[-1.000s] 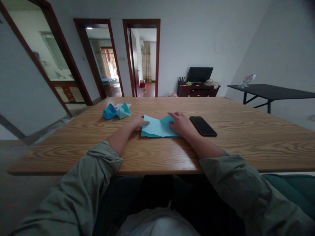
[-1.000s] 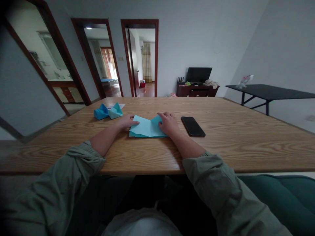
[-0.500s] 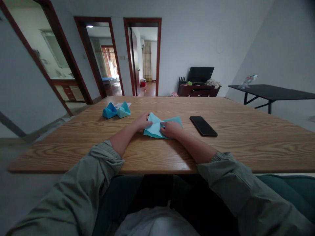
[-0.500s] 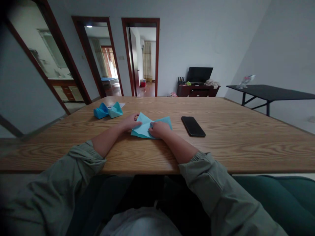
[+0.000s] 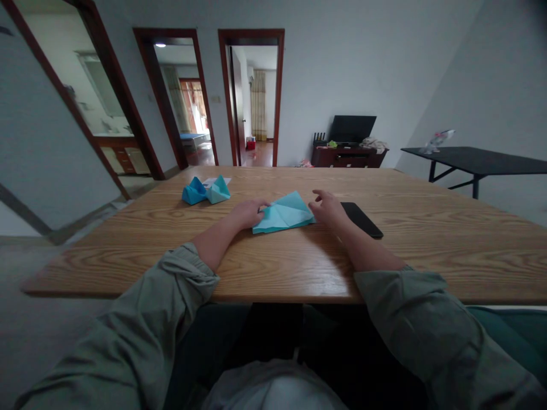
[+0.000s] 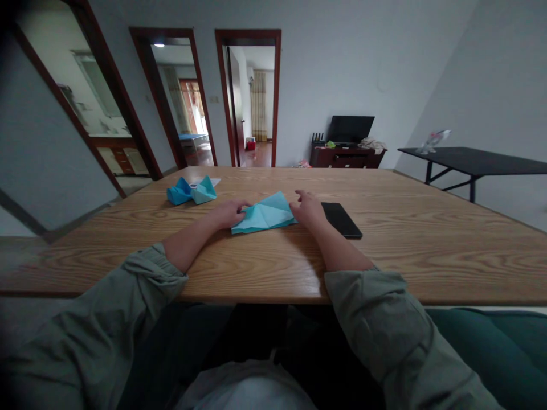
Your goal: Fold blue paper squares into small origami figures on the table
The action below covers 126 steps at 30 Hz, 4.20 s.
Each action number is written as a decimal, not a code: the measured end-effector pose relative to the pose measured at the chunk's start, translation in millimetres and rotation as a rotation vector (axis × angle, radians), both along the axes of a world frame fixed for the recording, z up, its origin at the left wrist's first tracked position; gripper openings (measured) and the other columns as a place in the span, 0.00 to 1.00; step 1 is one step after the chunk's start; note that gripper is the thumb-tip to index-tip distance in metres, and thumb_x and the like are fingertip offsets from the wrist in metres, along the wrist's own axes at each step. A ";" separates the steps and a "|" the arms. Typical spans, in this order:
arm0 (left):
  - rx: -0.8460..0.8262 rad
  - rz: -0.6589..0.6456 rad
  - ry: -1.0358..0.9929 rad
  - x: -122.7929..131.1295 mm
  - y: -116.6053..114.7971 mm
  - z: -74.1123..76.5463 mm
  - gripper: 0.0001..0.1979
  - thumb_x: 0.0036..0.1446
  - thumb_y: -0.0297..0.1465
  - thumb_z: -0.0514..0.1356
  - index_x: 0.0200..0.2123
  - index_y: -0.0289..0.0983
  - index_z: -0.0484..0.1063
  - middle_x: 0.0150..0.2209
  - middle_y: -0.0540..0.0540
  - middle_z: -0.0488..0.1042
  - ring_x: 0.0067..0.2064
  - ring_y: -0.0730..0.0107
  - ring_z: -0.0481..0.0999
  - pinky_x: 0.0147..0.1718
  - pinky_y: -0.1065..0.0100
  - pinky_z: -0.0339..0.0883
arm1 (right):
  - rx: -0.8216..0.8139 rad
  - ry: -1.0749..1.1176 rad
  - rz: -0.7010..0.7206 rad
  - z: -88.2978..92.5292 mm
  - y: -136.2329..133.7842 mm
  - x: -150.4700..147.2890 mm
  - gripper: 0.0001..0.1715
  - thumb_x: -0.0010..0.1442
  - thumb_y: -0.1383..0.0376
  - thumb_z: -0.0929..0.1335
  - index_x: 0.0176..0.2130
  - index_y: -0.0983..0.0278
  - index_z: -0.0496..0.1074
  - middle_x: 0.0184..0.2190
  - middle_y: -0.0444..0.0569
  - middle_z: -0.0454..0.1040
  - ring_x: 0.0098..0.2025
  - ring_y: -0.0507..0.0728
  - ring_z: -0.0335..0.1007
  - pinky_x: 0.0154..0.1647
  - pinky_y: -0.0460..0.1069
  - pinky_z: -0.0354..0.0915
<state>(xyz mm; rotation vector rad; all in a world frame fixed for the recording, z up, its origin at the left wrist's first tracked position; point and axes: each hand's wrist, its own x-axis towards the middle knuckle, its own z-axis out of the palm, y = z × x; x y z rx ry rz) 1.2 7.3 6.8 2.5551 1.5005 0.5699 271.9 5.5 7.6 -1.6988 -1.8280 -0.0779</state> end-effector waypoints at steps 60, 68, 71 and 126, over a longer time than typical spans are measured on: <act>-0.305 -0.416 0.226 17.6 -32.0 19.2 0.32 0.51 0.42 0.61 0.60 0.46 0.61 0.65 0.47 0.54 0.65 0.57 0.55 0.61 0.61 0.47 | -0.597 -0.284 0.624 17.9 -31.2 -6.4 0.33 0.49 0.57 0.71 0.55 0.43 0.67 0.63 0.34 0.57 0.57 0.62 0.64 0.59 0.54 0.57; -0.309 -0.349 0.231 14.2 -28.1 20.3 0.24 0.58 0.44 0.52 0.56 0.44 0.67 0.61 0.50 0.64 0.57 0.63 0.66 0.55 0.68 0.56 | -0.559 -0.185 0.609 8.3 -18.1 0.4 0.22 0.57 0.54 0.66 0.50 0.51 0.74 0.57 0.41 0.67 0.52 0.61 0.68 0.54 0.52 0.60; -0.252 -0.285 0.185 13.2 -23.5 16.6 0.23 0.58 0.46 0.51 0.51 0.43 0.72 0.53 0.49 0.73 0.50 0.64 0.72 0.48 0.70 0.61 | -0.529 -0.143 0.510 8.8 -19.6 -1.5 0.22 0.58 0.52 0.65 0.48 0.56 0.76 0.45 0.46 0.77 0.42 0.60 0.72 0.44 0.50 0.65; -0.326 0.057 0.143 14.0 -19.5 22.0 0.33 0.39 0.50 0.66 0.45 0.37 0.68 0.45 0.43 0.75 0.42 0.60 0.74 0.33 0.68 0.64 | -0.495 -0.110 0.377 10.5 -25.0 -15.4 0.44 0.44 0.46 0.74 0.57 0.56 0.66 0.51 0.53 0.71 0.46 0.61 0.71 0.44 0.51 0.66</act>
